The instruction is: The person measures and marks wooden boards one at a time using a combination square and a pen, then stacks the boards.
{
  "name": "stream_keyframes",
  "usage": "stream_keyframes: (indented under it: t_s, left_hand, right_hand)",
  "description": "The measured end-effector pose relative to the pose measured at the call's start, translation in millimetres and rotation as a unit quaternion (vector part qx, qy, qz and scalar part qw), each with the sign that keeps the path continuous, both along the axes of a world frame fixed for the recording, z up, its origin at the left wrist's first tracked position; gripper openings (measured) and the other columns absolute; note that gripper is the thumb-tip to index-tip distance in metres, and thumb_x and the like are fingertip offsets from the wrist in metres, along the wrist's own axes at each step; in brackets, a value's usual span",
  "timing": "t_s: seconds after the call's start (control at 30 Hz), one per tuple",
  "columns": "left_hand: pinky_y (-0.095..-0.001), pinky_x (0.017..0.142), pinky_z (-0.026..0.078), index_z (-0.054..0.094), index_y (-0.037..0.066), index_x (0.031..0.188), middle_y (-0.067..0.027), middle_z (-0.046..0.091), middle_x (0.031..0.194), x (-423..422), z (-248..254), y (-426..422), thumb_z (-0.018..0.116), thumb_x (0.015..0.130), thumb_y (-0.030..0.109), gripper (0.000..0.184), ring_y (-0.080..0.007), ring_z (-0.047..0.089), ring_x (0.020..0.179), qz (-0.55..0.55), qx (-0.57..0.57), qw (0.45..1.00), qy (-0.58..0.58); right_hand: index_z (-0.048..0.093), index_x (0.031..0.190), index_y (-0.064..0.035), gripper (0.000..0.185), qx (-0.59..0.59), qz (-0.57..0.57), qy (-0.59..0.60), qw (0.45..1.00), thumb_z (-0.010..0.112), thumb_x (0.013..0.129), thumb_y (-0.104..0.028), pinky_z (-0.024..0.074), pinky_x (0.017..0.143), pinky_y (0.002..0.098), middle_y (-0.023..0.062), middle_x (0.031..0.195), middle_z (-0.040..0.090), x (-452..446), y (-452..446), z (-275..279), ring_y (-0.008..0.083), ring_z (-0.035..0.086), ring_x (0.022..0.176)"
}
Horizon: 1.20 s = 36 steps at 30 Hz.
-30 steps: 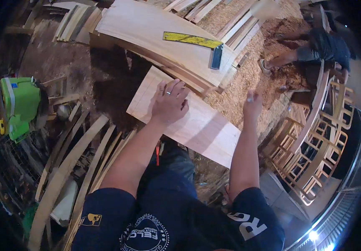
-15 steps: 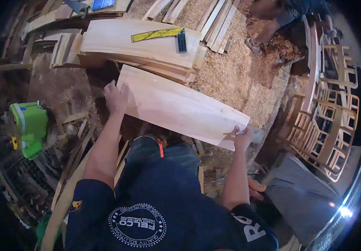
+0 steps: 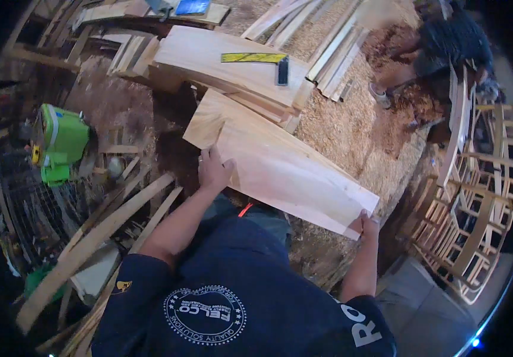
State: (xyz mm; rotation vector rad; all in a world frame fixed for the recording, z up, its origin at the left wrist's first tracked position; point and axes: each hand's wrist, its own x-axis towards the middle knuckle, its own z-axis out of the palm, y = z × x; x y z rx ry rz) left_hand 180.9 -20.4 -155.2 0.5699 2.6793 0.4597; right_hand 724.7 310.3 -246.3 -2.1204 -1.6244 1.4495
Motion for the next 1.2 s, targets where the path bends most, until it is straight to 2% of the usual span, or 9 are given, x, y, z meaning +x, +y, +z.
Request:
stream_keyframes:
  t_s: [0.17,0.27,0.47,0.53,0.6,0.73,0.8,1.03,1.2]
  left_hand:
    - [-0.0529,0.109,0.041,0.048,0.01,0.148,-0.0184,0.048,0.142,-51.3,16.6,-15.6,0.075,0.085,0.04,0.074,-0.0382,0.05,0.13,0.052,-0.05,0.997,-0.009]
    - [-0.0523,0.11,0.04,0.047,0.013,0.151,-0.0171,0.048,0.144,-107.2,-5.7,-45.2,0.074,0.087,0.04,0.075,-0.0362,0.049,0.132,0.105,-0.009,0.994,0.037]
    - [-0.0557,0.121,0.029,0.043,-0.002,0.15,-0.0261,0.04,0.157,-194.4,-6.0,-71.7,0.064,0.091,0.06,0.088,-0.0411,0.033,0.15,-0.094,-0.081,0.989,-0.074]
    - [-0.0556,0.123,0.025,0.037,-0.005,0.153,-0.0304,0.038,0.158,-212.1,-24.1,-57.9,0.068,0.085,0.068,0.104,-0.0453,0.027,0.152,-0.233,-0.044,0.937,-0.258]
    - [-0.0569,0.123,0.025,0.031,-0.004,0.156,-0.0338,0.032,0.159,-191.7,11.8,-41.3,0.07,0.079,0.074,0.117,-0.0498,0.025,0.151,-0.346,-0.02,0.898,-0.272]
    - [-0.061,0.115,0.038,0.024,-0.003,0.159,-0.0338,0.028,0.16,-173.2,129.2,-57.2,0.076,0.077,0.067,0.12,-0.0509,0.029,0.148,-0.326,0.072,0.89,-0.312]
    - [-0.0604,0.109,0.044,0.022,-0.002,0.158,-0.0363,0.033,0.156,-194.3,150.0,-64.1,0.077,0.077,0.057,0.115,-0.0506,0.042,0.14,-0.332,0.07,0.887,-0.312]
    - [-0.0503,0.09,0.058,0.026,-0.001,0.154,-0.0305,0.063,0.126,-223.7,126.4,-105.6,0.074,0.08,0.034,0.095,-0.0438,0.069,0.107,-0.243,0.016,0.916,-0.318]
    - [-0.0497,0.085,0.059,0.063,-0.002,0.123,-0.0277,0.07,0.11,-233.9,79.0,-112.1,0.074,0.079,0.027,0.054,-0.0415,0.072,0.097,-0.17,0.09,0.942,-0.274]
  right_hand:
    - [0.066,0.119,-0.0031,0.047,0.006,0.108,0.028,0.994,0.078,0.093,-0.041,0.0559,0.069,0.0358,0.0049,0.102,0.071,-52.4,-22.9,59.1,0.0157,0.066,0.086]
    - [0.065,0.122,-0.0013,0.053,-0.066,-0.01,0.155,0.986,0.079,0.091,-0.042,0.0564,0.068,0.0372,0.0051,0.103,0.072,-155.2,-70.8,106.3,0.0175,0.068,0.085]
    - [0.059,0.132,-0.0001,0.046,-0.101,0.058,0.267,0.956,0.074,0.092,-0.016,0.0517,0.096,0.0354,0.0091,0.12,0.07,-329.2,-129.6,175.3,0.0198,0.066,0.108]
    - [0.059,0.133,0.0005,0.045,-0.086,0.074,0.275,0.955,0.073,0.092,-0.013,0.0502,0.098,0.0347,0.0096,0.121,0.07,-397.7,-153.0,199.3,0.0197,0.065,0.11]
    - [0.06,0.132,0.0007,0.045,-0.057,0.077,0.254,0.962,0.073,0.091,-0.012,0.05,0.098,0.034,0.0096,0.12,0.07,-467.6,-189.1,229.1,0.0194,0.065,0.11]
    - [0.064,0.124,0.0028,0.038,0.016,0.119,0.165,0.979,0.074,0.091,-0.015,0.0532,0.084,0.0335,0.0088,0.107,0.072,-569.9,-251.1,233.8,0.0178,0.066,0.093]
    - [0.069,0.107,0.0045,0.029,0.077,0.187,0.053,0.978,0.075,0.087,-0.015,0.0526,0.069,0.0344,0.009,0.088,0.072,-616.6,-282.8,242.8,0.0184,0.066,0.075]
    - [0.065,0.096,0.0036,0.031,0.252,0.289,0.086,0.92,0.075,0.084,-0.023,0.053,0.067,0.0402,0.0179,0.08,0.071,-685.1,-338.3,222.0,0.0271,0.067,0.071]
    - [0.059,0.09,0.0003,0.039,0.25,0.415,0.048,0.874,0.076,0.086,-0.035,0.0505,0.064,0.0483,0.0268,0.074,0.062,-712.0,-332.2,199.7,0.0465,0.064,0.07]
